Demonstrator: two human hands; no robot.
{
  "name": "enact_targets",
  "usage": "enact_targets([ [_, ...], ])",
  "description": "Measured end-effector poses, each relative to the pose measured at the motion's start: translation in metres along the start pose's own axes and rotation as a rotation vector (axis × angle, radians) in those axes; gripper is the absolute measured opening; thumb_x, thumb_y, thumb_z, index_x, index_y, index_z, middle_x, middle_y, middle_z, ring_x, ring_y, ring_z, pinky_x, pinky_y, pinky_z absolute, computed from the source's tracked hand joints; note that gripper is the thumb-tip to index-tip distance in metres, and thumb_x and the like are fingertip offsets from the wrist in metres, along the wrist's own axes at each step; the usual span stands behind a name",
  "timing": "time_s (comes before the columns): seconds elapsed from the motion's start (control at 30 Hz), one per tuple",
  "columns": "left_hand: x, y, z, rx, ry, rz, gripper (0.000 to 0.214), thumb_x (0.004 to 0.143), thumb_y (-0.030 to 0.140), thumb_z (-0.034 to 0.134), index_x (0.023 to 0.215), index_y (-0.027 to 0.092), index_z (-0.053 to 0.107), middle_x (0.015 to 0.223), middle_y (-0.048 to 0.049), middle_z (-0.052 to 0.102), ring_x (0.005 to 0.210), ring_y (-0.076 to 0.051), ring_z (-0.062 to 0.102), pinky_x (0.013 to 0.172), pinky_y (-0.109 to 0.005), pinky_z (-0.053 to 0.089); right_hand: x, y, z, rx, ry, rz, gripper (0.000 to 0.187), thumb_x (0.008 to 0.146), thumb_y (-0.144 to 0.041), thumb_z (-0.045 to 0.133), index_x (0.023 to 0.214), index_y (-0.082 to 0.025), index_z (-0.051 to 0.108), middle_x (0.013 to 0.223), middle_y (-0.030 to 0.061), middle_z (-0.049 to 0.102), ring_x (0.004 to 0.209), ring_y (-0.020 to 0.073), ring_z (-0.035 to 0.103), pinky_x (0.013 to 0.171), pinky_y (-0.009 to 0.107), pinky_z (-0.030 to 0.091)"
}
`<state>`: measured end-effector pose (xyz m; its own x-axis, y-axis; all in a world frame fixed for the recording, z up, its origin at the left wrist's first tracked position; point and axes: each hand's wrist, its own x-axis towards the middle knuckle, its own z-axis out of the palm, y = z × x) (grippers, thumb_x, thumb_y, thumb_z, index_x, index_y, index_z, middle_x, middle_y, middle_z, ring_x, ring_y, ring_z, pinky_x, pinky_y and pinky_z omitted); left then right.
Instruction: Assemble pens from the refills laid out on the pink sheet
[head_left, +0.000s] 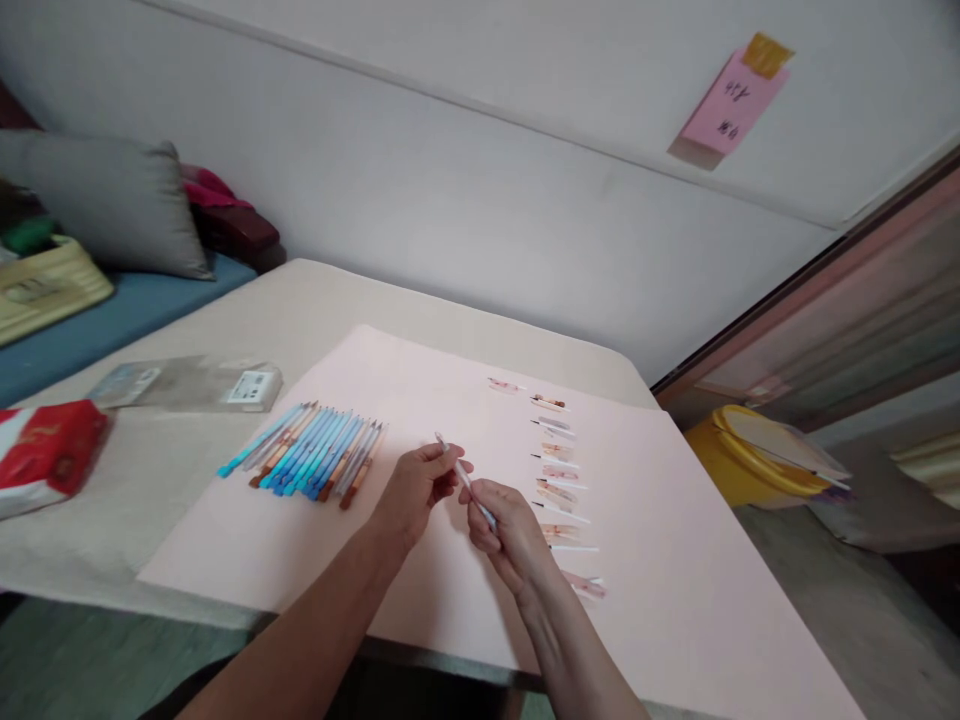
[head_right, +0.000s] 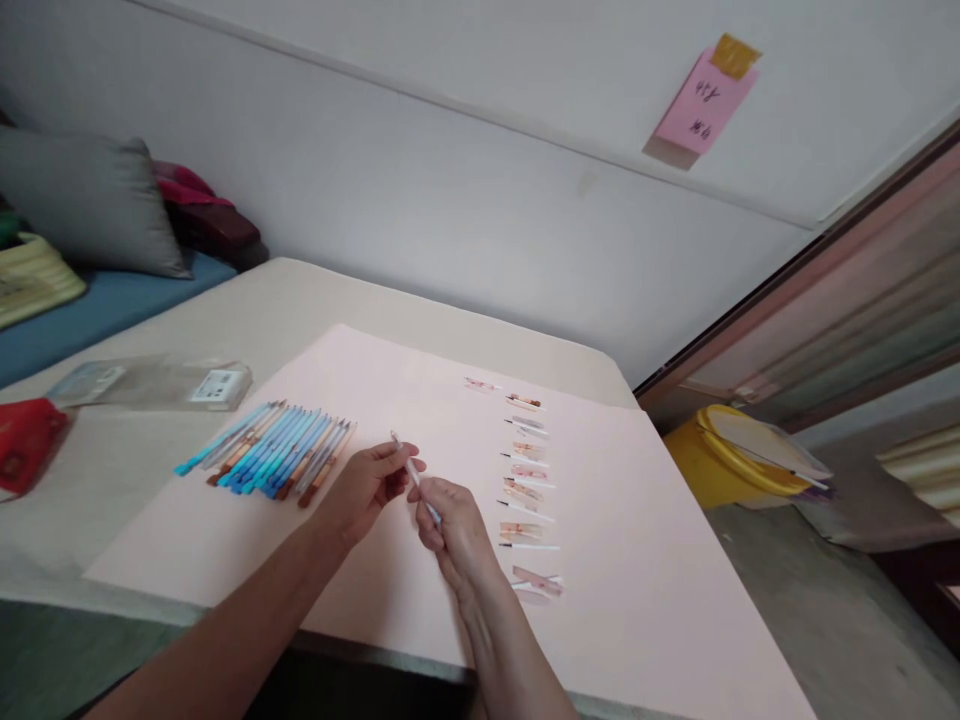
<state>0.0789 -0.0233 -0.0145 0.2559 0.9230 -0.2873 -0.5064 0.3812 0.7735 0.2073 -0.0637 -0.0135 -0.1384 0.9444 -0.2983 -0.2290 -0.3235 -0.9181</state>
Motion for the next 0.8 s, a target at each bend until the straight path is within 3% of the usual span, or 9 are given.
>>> enact_targets([
  [0.1,0.0,0.001,0.001,0.023,0.034,0.018,0.026,0.068,0.035,0.07,0.074,0.011,0.065,0.075,-0.0075,0.065,0.055,-0.007,0.048,0.058,-0.023,0.038,-0.001,0.001,0.001,-0.236,0.075,-0.128,0.028,0.084,-0.04,0.052,0.07,-0.016,0.055,0.043,-0.0077,0.036,0.038,0.005,0.023,0.04,0.02,0.015],
  [0.23,-0.002,0.002,0.003,0.053,0.103,0.032,0.029,0.065,0.039,0.072,0.063,0.012,0.059,0.063,-0.0033,0.06,0.054,-0.007,0.045,0.057,-0.023,0.037,-0.006,0.003,0.004,-0.728,0.18,-0.362,0.026,0.087,-0.036,0.047,0.073,-0.016,0.056,0.052,-0.0045,0.044,0.047,0.0081,0.038,0.049,0.021,0.028],
  [0.37,-0.002,0.001,0.003,0.092,0.182,0.064,0.036,0.062,0.041,0.074,0.056,0.015,0.05,0.05,0.0035,0.048,0.049,-0.006,0.039,0.053,-0.022,0.034,-0.007,0.009,0.003,-1.185,0.278,-0.589,0.025,0.091,-0.031,0.04,0.082,-0.016,0.058,0.06,0.0004,0.056,0.05,0.0106,0.047,0.052,0.023,0.028],
  [0.43,-0.002,0.0,0.003,0.096,0.167,0.064,0.035,0.062,0.04,0.074,0.057,0.015,0.051,0.052,0.0024,0.05,0.05,-0.006,0.04,0.054,-0.023,0.034,-0.005,0.013,0.001,-1.302,0.306,-0.672,0.026,0.091,-0.029,0.039,0.082,-0.015,0.058,0.064,0.0026,0.059,0.052,0.0117,0.05,0.052,0.023,0.027],
  [0.57,-0.002,0.0,0.002,0.097,0.113,0.051,0.03,0.066,0.039,0.071,0.061,0.013,0.057,0.063,-0.0037,0.06,0.054,-0.008,0.045,0.058,-0.024,0.038,-0.005,0.012,0.0,-1.234,0.302,-0.643,0.026,0.091,-0.031,0.039,0.081,-0.016,0.058,0.063,0.0019,0.058,0.051,0.0112,0.049,0.052,0.023,0.028],
  [0.8,-0.003,0.001,0.005,0.031,0.057,0.069,0.024,0.07,0.035,0.069,0.078,0.012,0.067,0.067,-0.0046,0.061,0.057,-0.008,0.047,0.059,-0.023,0.038,-0.004,-0.002,0.003,-0.565,0.152,-0.282,0.027,0.088,-0.038,0.047,0.074,-0.017,0.057,0.05,-0.0051,0.042,0.047,0.0086,0.036,0.047,0.02,0.029],
])
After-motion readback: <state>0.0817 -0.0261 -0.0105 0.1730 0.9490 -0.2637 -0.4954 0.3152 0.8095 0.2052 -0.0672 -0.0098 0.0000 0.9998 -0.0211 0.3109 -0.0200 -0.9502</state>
